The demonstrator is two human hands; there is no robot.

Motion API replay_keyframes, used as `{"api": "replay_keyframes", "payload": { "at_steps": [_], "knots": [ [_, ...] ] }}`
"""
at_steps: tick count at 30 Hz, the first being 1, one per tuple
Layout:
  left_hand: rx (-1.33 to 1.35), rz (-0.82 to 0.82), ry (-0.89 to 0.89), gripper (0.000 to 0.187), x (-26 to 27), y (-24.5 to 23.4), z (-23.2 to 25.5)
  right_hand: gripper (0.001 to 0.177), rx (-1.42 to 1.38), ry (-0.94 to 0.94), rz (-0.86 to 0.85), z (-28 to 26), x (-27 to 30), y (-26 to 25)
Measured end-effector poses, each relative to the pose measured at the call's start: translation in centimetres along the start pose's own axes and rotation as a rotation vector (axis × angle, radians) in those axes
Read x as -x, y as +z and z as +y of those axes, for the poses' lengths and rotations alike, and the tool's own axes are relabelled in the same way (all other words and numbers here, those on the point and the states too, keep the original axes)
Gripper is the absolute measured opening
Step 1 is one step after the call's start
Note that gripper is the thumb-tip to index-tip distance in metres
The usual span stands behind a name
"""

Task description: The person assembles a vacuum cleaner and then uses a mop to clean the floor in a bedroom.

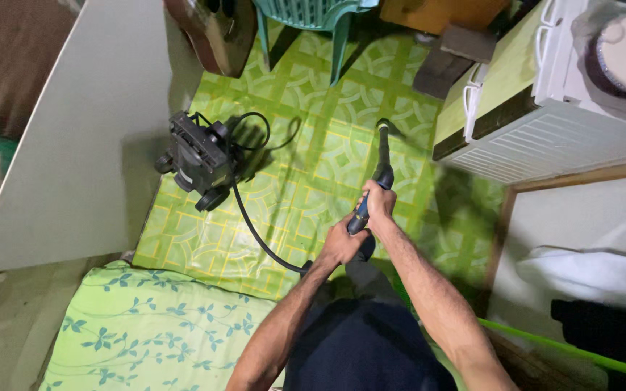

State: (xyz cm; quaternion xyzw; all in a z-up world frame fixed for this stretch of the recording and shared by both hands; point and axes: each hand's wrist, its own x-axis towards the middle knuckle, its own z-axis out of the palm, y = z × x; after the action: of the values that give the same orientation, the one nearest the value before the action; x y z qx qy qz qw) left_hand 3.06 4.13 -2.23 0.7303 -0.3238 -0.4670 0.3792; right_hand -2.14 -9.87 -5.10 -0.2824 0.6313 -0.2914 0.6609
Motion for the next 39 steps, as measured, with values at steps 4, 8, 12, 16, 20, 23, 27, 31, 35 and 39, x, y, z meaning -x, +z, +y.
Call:
{"api": "replay_keyframes", "payload": {
  "at_steps": [4, 8, 12, 16, 20, 23, 27, 31, 35, 39],
  "knots": [
    [0.025, -0.100, -0.072, 0.065, -1.2, 2.2, 2.5, 0.018, -0.005, -0.031, 0.045, -2.0, -1.4, -3.0],
    [0.024, -0.134, -0.043, 0.070, -2.2, 4.2, 4.4, 0.017, -0.031, -0.034, 0.067, -3.6, -2.8, -5.3],
    [0.021, -0.147, -0.048, 0.067, -3.8, 5.8, 4.5, 0.017, 0.015, -0.049, 0.114, -4.4, -4.2, -6.2],
    [0.039, -0.122, -0.006, 0.066, -4.8, 6.3, 3.8, 0.017, 0.076, -0.073, 0.170, -3.9, -6.0, -6.0],
    [0.091, -0.092, -0.070, 0.056, -5.0, 5.4, 3.9, 0.022, 0.181, -0.106, 0.179, -3.3, -6.8, -4.4],
    [0.111, -0.060, -0.119, 0.051, -5.4, 4.3, 4.5, 0.023, 0.240, -0.111, 0.158, -4.0, -6.7, -2.8],
    [0.149, 0.020, -0.116, 0.049, -5.6, 3.2, 4.4, 0.022, 0.251, -0.087, 0.108, -4.4, -6.4, -0.6],
    [0.155, 0.082, -0.142, 0.048, -5.8, 2.5, 3.8, 0.022, 0.296, -0.116, 0.043, -4.3, -6.3, 1.4],
    [0.162, 0.166, -0.134, 0.046, -6.0, 2.0, 3.3, 0.022, 0.310, -0.085, -0.006, -4.5, -5.8, 3.6],
    [0.189, 0.246, -0.177, 0.053, -5.5, 0.6, 3.4, 0.022, 0.368, -0.084, -0.090, -4.5, -4.9, 5.7]
  ]
}}
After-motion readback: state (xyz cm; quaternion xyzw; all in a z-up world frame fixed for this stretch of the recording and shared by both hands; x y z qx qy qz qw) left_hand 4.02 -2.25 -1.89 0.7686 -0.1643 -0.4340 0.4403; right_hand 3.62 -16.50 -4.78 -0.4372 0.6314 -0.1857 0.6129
